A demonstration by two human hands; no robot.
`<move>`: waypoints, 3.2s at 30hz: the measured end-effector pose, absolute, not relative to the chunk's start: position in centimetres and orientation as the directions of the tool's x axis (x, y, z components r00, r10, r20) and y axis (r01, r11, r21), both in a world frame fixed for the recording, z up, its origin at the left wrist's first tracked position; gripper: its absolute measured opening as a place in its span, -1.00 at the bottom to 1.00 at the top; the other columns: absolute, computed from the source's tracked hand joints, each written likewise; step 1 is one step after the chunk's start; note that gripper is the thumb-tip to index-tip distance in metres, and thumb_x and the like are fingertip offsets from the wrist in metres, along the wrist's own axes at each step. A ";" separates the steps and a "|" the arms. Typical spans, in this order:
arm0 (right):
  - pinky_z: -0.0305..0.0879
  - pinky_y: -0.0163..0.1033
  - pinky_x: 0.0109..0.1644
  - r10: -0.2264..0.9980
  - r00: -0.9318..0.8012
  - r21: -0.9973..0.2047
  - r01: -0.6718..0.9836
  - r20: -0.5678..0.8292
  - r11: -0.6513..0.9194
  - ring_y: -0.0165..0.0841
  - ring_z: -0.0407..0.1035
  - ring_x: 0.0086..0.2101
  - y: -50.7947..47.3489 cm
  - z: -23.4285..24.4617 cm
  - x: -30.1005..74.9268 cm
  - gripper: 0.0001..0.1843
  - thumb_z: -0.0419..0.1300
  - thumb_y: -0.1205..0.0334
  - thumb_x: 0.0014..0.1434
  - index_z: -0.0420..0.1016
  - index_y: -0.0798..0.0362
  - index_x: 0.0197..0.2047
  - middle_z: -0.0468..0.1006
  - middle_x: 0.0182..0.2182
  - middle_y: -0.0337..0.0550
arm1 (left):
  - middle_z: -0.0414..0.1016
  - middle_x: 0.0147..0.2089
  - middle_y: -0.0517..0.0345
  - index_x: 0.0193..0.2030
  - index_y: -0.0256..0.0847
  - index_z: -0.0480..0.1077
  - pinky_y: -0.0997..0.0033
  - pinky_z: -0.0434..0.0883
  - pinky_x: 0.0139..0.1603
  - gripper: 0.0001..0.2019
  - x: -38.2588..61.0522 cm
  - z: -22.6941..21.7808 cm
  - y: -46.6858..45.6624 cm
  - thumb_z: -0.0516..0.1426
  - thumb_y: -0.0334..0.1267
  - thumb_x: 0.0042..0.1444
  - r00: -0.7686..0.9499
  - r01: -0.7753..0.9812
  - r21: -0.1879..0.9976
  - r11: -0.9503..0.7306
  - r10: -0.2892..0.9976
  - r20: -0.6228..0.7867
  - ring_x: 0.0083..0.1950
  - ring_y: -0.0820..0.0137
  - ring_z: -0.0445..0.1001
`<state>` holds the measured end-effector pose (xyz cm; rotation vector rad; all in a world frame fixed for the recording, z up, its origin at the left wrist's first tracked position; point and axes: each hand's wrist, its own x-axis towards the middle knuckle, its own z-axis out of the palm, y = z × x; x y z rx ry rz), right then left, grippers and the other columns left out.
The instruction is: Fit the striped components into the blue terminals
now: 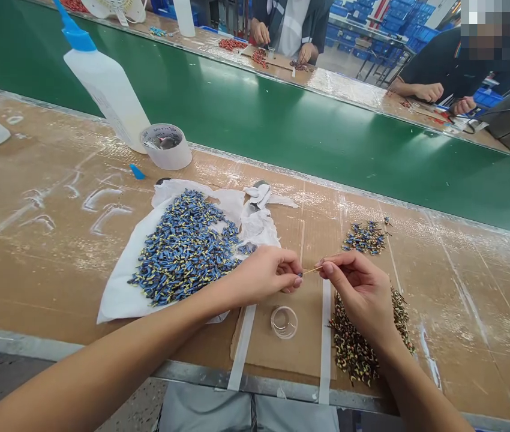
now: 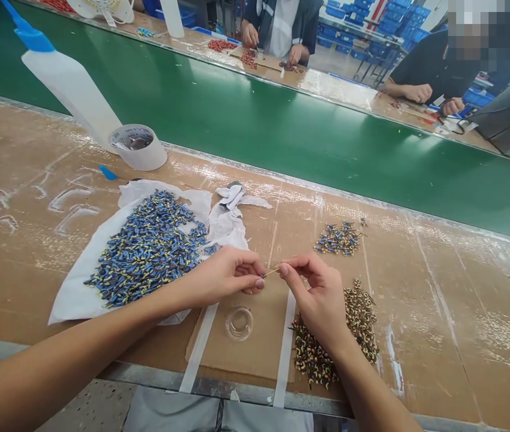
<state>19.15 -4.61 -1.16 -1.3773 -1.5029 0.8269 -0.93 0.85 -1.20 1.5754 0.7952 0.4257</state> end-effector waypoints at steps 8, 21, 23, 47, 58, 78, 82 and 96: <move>0.41 -0.22 -0.27 0.979 -0.005 -0.881 0.435 0.206 0.187 -0.34 0.47 -0.37 -4.8 -1.2 19.0 -0.92 0.25 0.22 0.18 0.51 0.04 -0.27 0.60 -0.36 -0.13 | 0.49 -0.47 0.17 -0.37 -0.29 0.40 0.47 0.35 -0.34 -0.93 -1.0 -1.2 0.8 0.14 -0.34 0.10 0.700 0.248 0.968 -0.043 0.699 -0.148 -0.43 0.47 0.44; 0.40 -0.19 -0.20 0.949 -0.123 -0.808 0.500 0.289 0.311 -0.32 0.49 -0.29 -4.9 -0.4 19.0 -0.98 0.22 0.29 0.19 0.47 0.02 -0.31 0.60 -0.33 -0.12 | 0.48 -0.48 0.16 -0.42 -0.29 0.38 0.48 0.35 -0.33 -0.92 -1.1 -0.7 0.9 0.14 -0.38 0.09 0.710 0.241 0.970 -0.024 0.685 -0.160 -0.42 0.47 0.44; 0.41 -0.18 -0.19 0.953 -0.080 -0.841 0.453 0.291 0.295 -0.31 0.49 -0.29 -5.0 0.0 19.4 -0.99 0.23 0.29 0.19 0.48 0.02 -0.30 0.60 -0.33 -0.12 | 0.49 -0.46 0.16 -0.37 -0.29 0.38 0.47 0.37 -0.32 -0.96 -1.1 -0.8 0.9 0.14 -0.39 0.09 0.708 0.229 0.974 0.001 0.686 -0.167 -0.41 0.47 0.45; 0.28 -0.20 -0.34 0.972 0.112 -0.466 0.862 -0.207 -0.199 -0.29 0.43 -0.42 -3.5 0.8 34.9 -0.76 0.16 0.05 0.18 0.48 0.05 -0.27 0.56 -0.44 -0.14 | 0.47 -0.42 0.17 -0.29 -0.26 0.37 0.45 0.38 -0.31 -0.93 -1.2 -0.9 1.4 0.10 -0.33 0.11 0.713 0.294 0.956 -0.013 0.669 -0.210 -0.39 0.47 0.43; 0.19 -0.24 -0.42 0.966 0.080 -0.411 0.894 -0.247 -0.179 -0.32 0.37 -0.49 -2.7 0.5 32.0 -0.83 0.15 0.14 0.11 0.46 0.05 -0.39 0.53 -0.51 -0.17 | 0.47 -0.43 0.18 -0.28 -0.27 0.37 0.46 0.39 -0.33 -0.93 -1.3 -1.3 1.4 0.10 -0.33 0.12 0.714 0.309 0.950 -0.034 0.668 -0.209 -0.40 0.47 0.44; 0.40 -0.21 -0.21 0.983 -0.102 -0.987 0.073 -0.150 -0.142 -0.37 0.50 -0.36 -3.2 -0.3 20.8 -0.88 0.32 0.20 0.11 0.52 0.02 -0.27 0.62 -0.38 -0.16 | 0.49 -0.40 0.14 -0.27 -0.30 0.43 0.47 0.37 -0.33 -0.91 -0.8 -1.2 0.7 0.12 -0.34 0.13 0.623 0.279 0.954 -0.112 0.777 -0.091 -0.36 0.46 0.43; 0.31 -0.32 -0.31 0.991 -0.054 -0.992 0.032 -0.124 -0.123 -0.46 0.40 -0.41 -3.4 -1.0 19.7 -0.89 0.36 0.21 0.08 0.55 0.01 -0.31 0.55 -0.46 -0.26 | 0.52 -0.36 0.10 -0.25 -0.32 0.47 0.43 0.39 -0.30 -0.88 -0.7 -1.0 0.4 0.13 -0.35 0.12 0.589 0.277 0.954 -0.113 0.804 -0.076 -0.35 0.44 0.44; 0.35 -0.24 -0.25 0.982 -0.003 -0.980 -0.055 -0.189 -0.189 -0.41 0.41 -0.43 -3.6 -1.9 18.5 -0.81 0.36 0.14 0.07 0.59 0.03 -0.25 0.58 -0.43 -0.20 | 0.56 -0.36 0.14 -0.25 -0.28 0.51 0.48 0.33 -0.33 -0.87 -0.8 -0.6 0.3 0.11 -0.40 0.15 0.560 0.352 0.844 -0.404 0.814 0.156 -0.38 0.47 0.43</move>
